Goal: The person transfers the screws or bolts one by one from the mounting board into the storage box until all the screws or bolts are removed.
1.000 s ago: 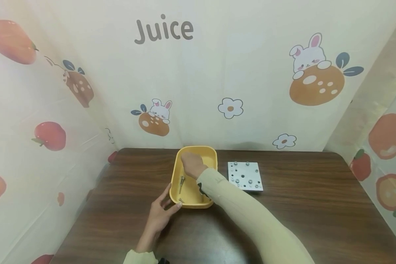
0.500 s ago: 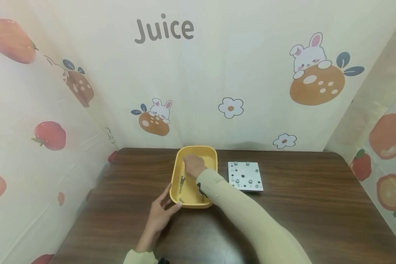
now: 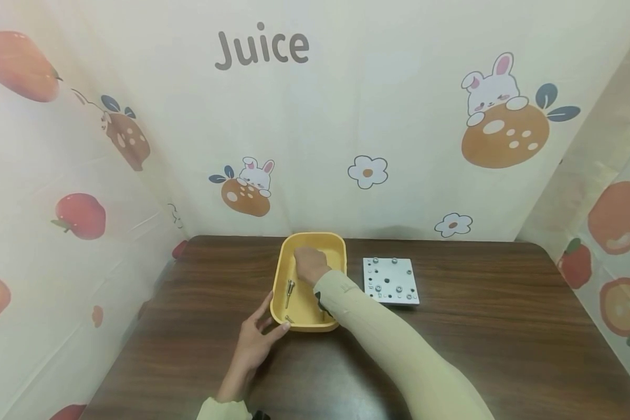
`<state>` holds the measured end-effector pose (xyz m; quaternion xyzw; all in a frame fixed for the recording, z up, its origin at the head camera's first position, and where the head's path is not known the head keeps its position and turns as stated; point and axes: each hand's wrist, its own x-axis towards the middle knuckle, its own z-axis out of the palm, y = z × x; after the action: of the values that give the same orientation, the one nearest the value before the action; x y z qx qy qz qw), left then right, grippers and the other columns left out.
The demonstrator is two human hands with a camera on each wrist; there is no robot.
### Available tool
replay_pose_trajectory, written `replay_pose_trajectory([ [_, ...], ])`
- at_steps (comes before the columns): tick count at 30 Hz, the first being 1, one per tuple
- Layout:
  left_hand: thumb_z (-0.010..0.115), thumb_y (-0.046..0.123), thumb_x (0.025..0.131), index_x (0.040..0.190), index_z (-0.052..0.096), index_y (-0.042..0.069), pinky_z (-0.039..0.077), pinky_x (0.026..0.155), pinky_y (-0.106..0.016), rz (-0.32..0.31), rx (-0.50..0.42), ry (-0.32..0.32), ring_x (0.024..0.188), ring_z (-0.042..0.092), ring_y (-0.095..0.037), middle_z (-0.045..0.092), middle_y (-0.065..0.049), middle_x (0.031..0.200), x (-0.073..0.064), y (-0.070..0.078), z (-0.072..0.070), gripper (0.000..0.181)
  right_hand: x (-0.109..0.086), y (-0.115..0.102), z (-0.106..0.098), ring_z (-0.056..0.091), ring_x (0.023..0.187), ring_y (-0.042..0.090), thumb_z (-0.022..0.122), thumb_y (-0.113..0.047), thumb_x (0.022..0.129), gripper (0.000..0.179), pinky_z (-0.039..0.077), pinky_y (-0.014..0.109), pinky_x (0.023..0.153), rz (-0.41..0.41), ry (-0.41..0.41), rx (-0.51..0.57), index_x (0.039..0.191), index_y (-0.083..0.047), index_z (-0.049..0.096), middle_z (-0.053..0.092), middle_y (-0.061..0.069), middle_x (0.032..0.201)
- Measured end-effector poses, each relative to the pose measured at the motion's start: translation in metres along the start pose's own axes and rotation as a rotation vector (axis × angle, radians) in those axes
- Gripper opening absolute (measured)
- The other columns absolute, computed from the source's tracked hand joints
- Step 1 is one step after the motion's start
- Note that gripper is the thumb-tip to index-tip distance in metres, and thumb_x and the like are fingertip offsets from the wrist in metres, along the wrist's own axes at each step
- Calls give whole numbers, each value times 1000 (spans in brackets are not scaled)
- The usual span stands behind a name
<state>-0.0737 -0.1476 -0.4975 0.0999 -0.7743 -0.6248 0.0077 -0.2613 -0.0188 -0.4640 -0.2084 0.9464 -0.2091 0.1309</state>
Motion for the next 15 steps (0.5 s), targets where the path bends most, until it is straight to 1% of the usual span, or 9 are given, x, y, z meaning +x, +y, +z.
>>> replay_pose_trajectory([
  [4,88,15,86,162,45,15,54,106,-50,-5,1,4,135,56,-44,40,-28,164,0,0,0,87,-2,-2,-2,45,53,12,58,2,102,37,41,22,47,-6,5,-2,68,-11,51,49,0,62],
  [6,88,16,86,162,45,16,53,107,-53,-8,4,7,136,56,-45,39,-29,164,0,1,0,87,-3,-3,-3,46,54,12,54,2,103,38,42,23,48,-10,17,-6,68,-12,50,49,0,63],
  [9,88,17,87,162,45,17,52,108,-55,-8,7,6,136,56,-45,38,-29,164,-1,1,-1,87,-5,-6,-6,45,54,13,53,4,100,38,41,24,48,-32,44,-22,66,-13,47,47,-1,61],
  [13,87,17,87,162,44,17,53,107,-54,-3,-3,1,135,56,-45,39,-29,164,0,1,-1,86,-10,-11,-14,41,53,13,56,7,94,39,38,25,47,-63,70,-41,63,-14,44,42,-2,59],
  [15,87,16,88,162,44,16,53,107,-54,-1,-6,-1,136,56,-45,39,-28,164,0,1,-1,86,-15,-15,-19,42,54,14,58,8,92,37,38,25,49,-77,73,-36,64,-12,47,44,-1,59],
])
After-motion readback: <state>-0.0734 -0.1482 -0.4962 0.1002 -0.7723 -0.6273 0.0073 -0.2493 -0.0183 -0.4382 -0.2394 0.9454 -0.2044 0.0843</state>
